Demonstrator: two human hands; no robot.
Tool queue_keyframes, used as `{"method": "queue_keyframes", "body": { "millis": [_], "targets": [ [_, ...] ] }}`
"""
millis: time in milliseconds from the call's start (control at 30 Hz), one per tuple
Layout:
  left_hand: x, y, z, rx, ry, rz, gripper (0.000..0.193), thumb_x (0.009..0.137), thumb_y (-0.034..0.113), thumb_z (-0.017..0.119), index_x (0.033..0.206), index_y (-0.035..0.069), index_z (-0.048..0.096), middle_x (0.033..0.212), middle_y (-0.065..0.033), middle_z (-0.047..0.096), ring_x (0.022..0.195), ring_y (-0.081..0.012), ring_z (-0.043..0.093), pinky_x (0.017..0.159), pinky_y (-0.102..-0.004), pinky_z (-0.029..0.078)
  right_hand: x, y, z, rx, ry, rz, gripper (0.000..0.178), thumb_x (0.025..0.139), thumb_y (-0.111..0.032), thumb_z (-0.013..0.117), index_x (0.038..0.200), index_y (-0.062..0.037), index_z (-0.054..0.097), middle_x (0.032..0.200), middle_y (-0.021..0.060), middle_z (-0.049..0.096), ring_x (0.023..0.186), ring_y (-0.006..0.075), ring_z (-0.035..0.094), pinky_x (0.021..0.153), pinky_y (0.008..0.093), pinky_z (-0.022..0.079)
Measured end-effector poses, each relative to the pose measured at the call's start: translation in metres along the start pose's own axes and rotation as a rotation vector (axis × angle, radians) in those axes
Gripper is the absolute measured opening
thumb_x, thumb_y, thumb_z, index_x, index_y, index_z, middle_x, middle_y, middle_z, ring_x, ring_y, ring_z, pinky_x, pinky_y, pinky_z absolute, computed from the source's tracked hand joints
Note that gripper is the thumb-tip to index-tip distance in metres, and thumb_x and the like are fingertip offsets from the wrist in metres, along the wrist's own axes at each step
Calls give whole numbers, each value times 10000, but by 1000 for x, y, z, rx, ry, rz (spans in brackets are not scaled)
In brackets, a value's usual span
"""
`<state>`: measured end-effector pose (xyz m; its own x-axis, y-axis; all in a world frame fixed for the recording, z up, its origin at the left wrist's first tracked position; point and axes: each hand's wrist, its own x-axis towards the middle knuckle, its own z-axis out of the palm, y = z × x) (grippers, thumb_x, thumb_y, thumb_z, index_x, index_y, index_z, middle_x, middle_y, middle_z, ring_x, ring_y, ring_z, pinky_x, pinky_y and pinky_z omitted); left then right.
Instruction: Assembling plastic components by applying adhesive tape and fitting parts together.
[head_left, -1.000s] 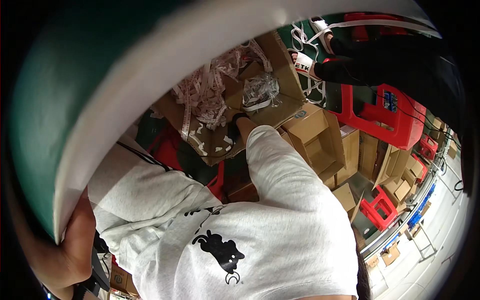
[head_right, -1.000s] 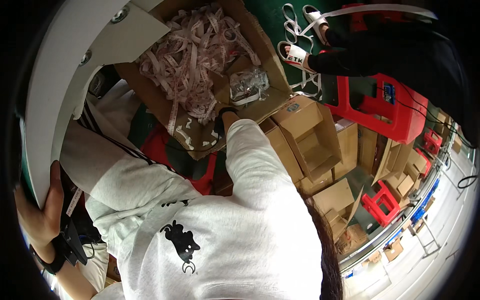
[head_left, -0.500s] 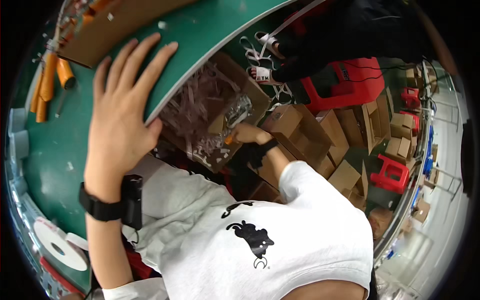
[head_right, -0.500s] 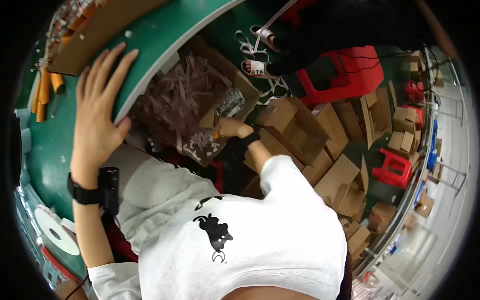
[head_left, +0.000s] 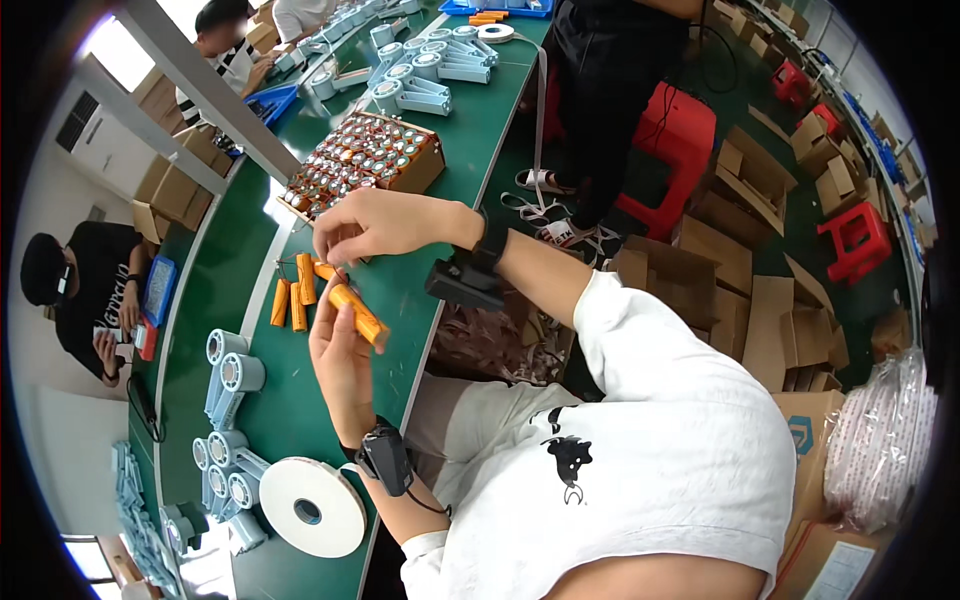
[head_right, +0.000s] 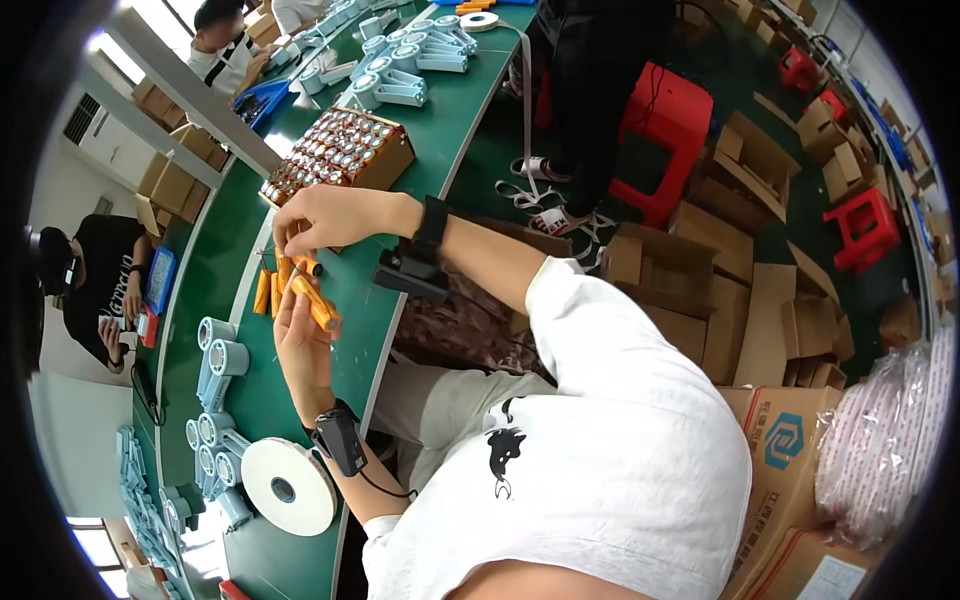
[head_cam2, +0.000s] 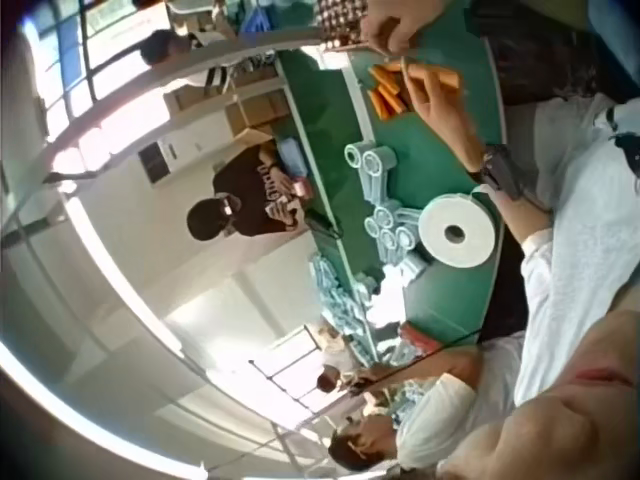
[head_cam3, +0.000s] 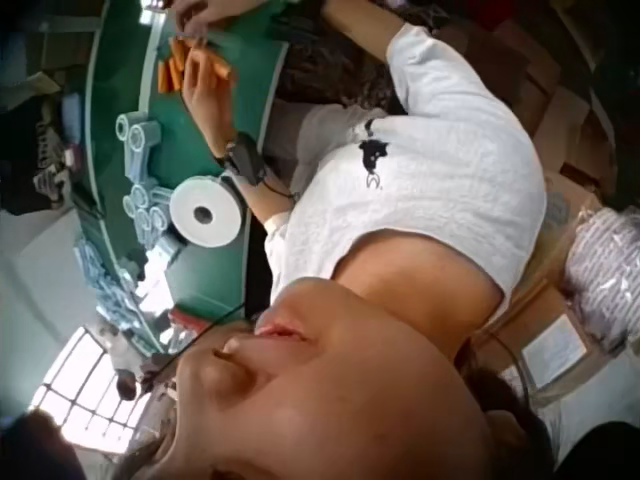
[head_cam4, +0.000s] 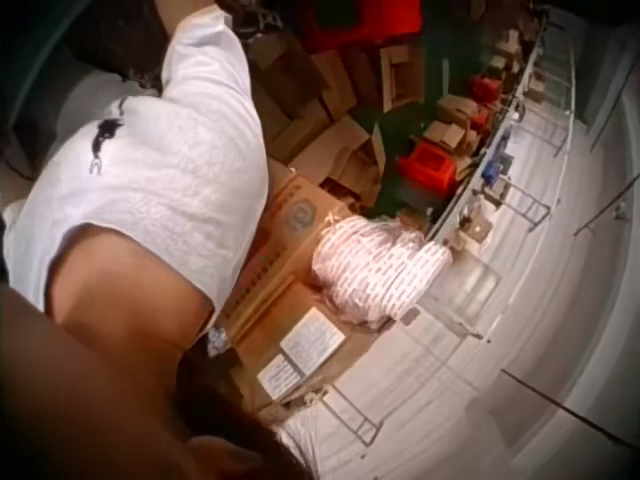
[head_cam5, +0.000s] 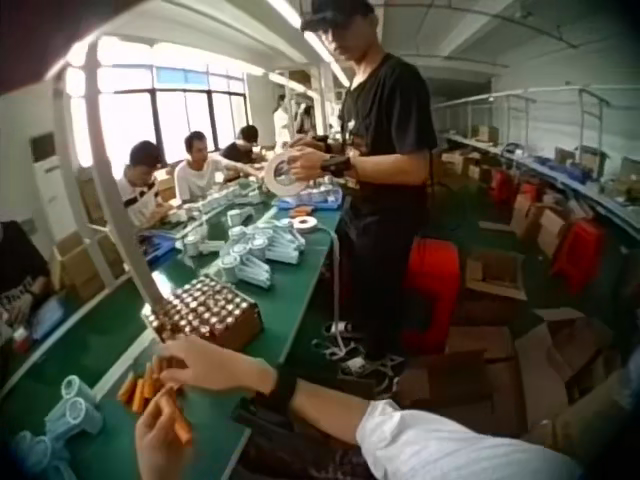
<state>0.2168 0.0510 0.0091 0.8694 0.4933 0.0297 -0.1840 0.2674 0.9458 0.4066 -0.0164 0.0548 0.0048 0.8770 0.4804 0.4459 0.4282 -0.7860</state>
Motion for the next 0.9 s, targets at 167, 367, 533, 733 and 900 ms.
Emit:
{"method": "queue_keyframes", "body": {
  "millis": [167, 367, 533, 733, 900],
  "targets": [
    [6, -13, -58, 748, 435, -66, 579, 845, 265, 588, 1285, -27, 352, 1129, -176, 468, 1033, -269, 488, 847, -394, 415, 25, 75, 12, -939, 486, 55, 377, 795, -314, 606, 1071, -65, 543, 1131, 181, 490, 1053, 285, 481, 864, 356, 398],
    [15, -11, -27, 1617, 701, 215, 577, 790, 191, 635, 1272, 3, 380, 1245, -226, 364, 1128, -343, 390, 937, -432, 337, 31, 82, 15, -1142, 226, 209, 528, 777, -510, 552, 1109, -102, 514, 1216, 153, 406, 1142, 304, 385, 887, 396, 357],
    [35, -2, -24, 1427, 523, 386, 564, 776, 180, 646, 1258, 18, 402, 1265, -201, 375, 1185, -335, 329, 981, -436, 281, 59, 86, -14, -1030, -77, 26, 525, 765, -560, 527, 1033, -110, 549, 1074, 168, 528, 991, 308, 521, 759, 416, 433],
    [26, -13, -29, 1331, 488, 394, 482, 776, 158, 638, 1207, 29, 465, 1253, -143, 423, 1190, -320, 331, 990, -421, 266, 69, 94, -19, -879, -165, -96, 371, 802, -452, 527, 929, -104, 549, 758, 154, 606, 691, 325, 601, 586, 416, 462],
    [27, -13, -32, 1381, 612, 412, 408, 759, 158, 644, 1138, 51, 542, 1201, -126, 490, 1117, -323, 394, 956, -405, 315, 70, 102, -9, -956, -75, -228, 235, 855, -308, 499, 802, -80, 516, 543, 110, 530, 547, 327, 565, 493, 400, 427]
  ]
}}
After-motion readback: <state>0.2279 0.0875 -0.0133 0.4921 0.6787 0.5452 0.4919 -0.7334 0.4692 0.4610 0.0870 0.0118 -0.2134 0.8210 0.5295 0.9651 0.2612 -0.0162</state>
